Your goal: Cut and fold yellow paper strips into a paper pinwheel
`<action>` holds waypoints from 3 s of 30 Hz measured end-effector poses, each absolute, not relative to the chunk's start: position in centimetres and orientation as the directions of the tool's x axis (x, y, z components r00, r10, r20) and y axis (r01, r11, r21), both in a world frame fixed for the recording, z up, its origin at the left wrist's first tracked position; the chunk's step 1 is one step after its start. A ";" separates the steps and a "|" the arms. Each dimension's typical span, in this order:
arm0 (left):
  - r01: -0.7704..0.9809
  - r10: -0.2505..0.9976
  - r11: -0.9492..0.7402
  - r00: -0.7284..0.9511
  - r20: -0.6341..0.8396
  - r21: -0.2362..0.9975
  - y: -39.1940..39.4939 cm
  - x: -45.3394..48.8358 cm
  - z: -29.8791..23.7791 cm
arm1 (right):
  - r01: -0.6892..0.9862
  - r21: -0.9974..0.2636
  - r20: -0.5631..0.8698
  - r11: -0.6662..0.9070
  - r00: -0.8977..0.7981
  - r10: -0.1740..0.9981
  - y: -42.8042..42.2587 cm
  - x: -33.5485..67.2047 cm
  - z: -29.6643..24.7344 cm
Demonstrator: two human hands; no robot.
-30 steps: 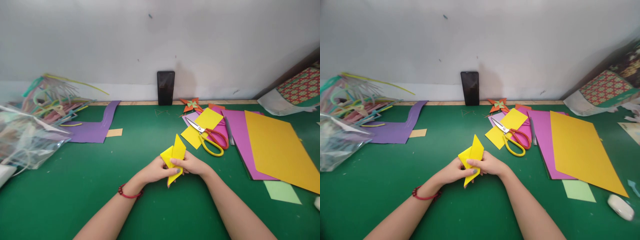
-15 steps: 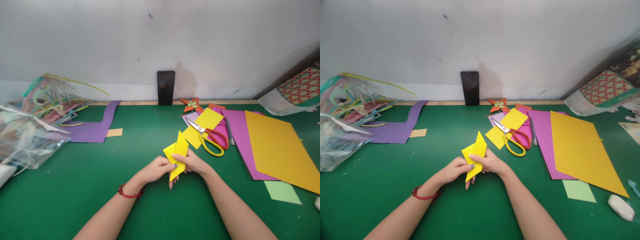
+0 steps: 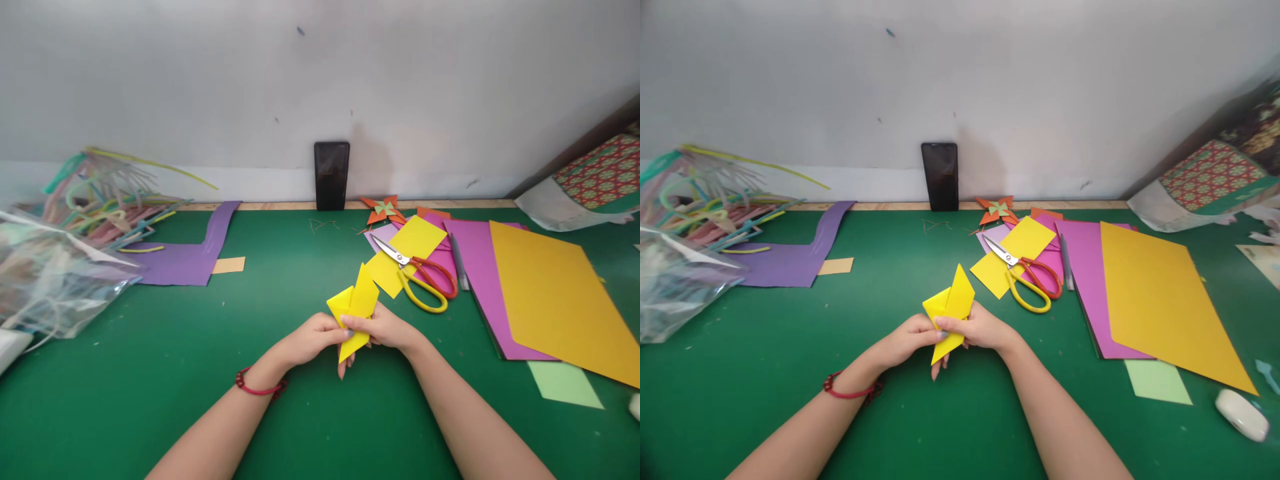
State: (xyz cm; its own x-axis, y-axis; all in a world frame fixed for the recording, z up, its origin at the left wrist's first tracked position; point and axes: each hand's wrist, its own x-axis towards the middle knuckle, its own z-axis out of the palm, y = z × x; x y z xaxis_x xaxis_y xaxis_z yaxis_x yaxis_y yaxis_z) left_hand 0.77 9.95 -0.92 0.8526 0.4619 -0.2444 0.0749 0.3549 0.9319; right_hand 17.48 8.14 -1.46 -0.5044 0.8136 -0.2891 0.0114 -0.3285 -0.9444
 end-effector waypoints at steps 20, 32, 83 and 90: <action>0.129 0.412 0.362 0.866 -0.282 0.923 10.0 0.3 -1.4 | -0.051 -0.944 -0.271 -0.327 -0.447 0.853 8.1 17.6 -1.9; 0.166 0.617 0.283 0.723 -0.311 0.945 9.7 0.8 -1.6 | 0.028 -0.947 -0.298 -0.319 -0.443 0.846 8.0 17.4 -2.1; 0.060 0.807 0.178 0.563 -0.181 0.982 9.7 1.5 -0.9 | -0.134 -0.944 -0.221 -0.302 -0.424 0.878 8.6 17.5 -1.4; -0.013 0.943 0.143 0.304 -0.132 0.990 10.3 1.4 -1.3 | -0.194 -0.954 -0.147 -0.227 -0.357 0.923 8.9 17.4 -2.1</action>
State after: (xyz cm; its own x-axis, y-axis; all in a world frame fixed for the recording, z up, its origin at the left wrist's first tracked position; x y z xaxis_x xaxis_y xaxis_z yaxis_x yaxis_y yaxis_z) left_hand 1.39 10.28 -1.27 0.3038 0.9435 -0.1325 -0.0126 0.1430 0.9896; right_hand 17.42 8.85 -2.11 -0.3567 0.9226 -0.1473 -0.1938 -0.2273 -0.9543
